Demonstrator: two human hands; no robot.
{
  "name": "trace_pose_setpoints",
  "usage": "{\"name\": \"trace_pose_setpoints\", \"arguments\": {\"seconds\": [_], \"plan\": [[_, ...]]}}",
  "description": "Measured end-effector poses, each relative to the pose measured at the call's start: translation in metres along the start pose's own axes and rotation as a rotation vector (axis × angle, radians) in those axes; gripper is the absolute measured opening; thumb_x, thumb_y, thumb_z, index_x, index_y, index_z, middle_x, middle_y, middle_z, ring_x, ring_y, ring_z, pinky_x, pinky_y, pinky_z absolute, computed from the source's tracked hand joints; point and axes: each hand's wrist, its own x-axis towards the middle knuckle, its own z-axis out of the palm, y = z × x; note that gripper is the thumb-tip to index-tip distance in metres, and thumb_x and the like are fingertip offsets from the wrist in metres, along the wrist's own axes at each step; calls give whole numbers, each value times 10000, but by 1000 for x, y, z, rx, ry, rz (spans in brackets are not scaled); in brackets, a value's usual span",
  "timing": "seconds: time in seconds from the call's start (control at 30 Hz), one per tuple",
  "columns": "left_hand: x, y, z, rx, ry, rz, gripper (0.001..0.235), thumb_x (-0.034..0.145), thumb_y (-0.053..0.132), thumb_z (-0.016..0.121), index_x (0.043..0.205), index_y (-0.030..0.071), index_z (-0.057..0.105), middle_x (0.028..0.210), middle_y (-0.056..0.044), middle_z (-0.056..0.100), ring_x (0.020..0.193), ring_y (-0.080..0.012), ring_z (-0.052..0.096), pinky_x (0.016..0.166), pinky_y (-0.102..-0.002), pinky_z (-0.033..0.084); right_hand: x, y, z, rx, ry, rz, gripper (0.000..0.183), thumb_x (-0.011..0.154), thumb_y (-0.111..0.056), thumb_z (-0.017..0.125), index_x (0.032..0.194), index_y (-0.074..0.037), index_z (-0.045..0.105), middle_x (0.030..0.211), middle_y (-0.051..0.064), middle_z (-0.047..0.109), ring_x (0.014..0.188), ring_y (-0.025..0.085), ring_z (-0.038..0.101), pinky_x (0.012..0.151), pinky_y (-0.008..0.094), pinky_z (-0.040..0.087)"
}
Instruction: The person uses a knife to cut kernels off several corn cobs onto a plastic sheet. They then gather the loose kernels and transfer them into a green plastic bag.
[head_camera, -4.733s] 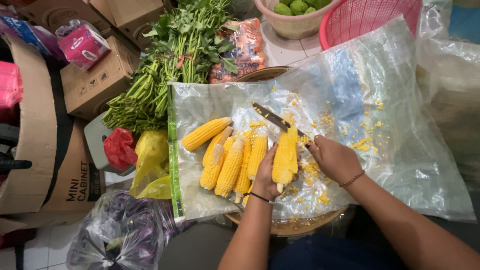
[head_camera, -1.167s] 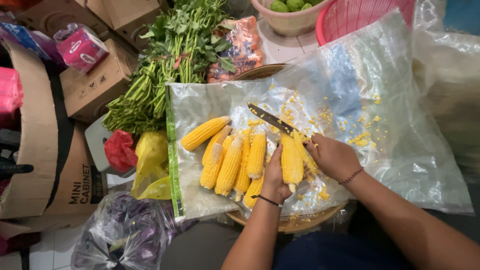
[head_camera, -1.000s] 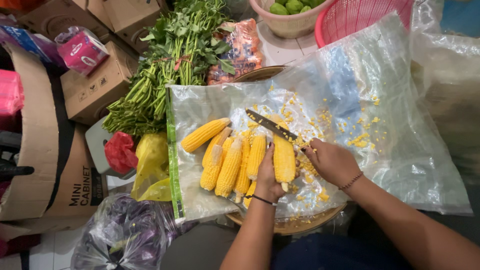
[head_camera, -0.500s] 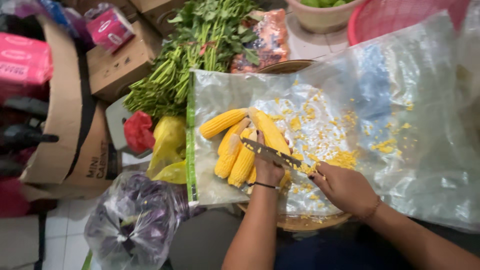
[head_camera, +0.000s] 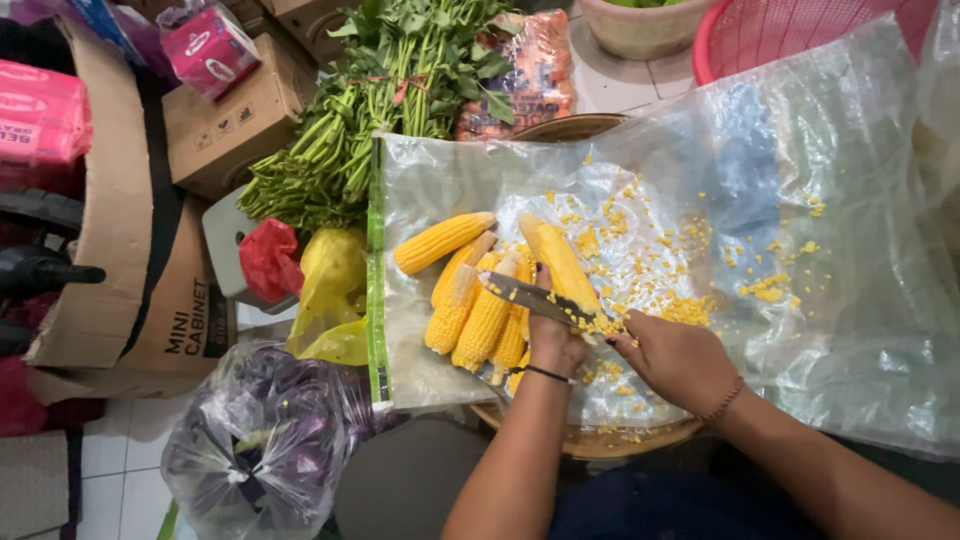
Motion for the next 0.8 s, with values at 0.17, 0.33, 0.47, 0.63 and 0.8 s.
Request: {"name": "trace_pose_setpoints", "arguments": {"seconds": [0.17,0.33,0.47,0.63,0.8], "plan": [[-1,-20,-4,11,-49,-75,433,1064,478,512,1223,85,604,963,-101,680,801,-241,666,688,-387,581,5,3,-2,2,-64,71,320,942,-455,571,911,-141,626,737,130,680,728,381,675,624,511,516],[4,-2,-9,30,-67,-81,461,1042,512,501,1195,89,603,924,-104,683,771,-247,671,688,-399,582,-1,7,-3,-1,-34,42,340,949,-459,566,898,-128,623,751,129,681,728,385,675,617,508,520],[4,-10,-10,16,-163,-127,492,1084,531,493,1172,60,602,903,-113,679,768,-256,682,697,-406,584,6,16,-1,-16,0,57,333,946,-463,560,909,-140,631,758,136,682,737,395,672,617,514,517],[1,-24,-9,148,-99,-151,494,1070,511,422,1181,69,611,956,-107,704,807,-254,701,698,-422,609,12,28,1,31,35,49,321,972,-429,538,904,-126,621,783,139,683,759,401,670,625,519,515],[2,-6,-10,142,-103,-114,514,1077,525,424,1167,56,614,942,-115,710,787,-255,703,635,-413,600,7,29,3,-32,-31,130,329,961,-447,545,931,-126,616,797,142,688,784,392,679,662,517,522]]}}
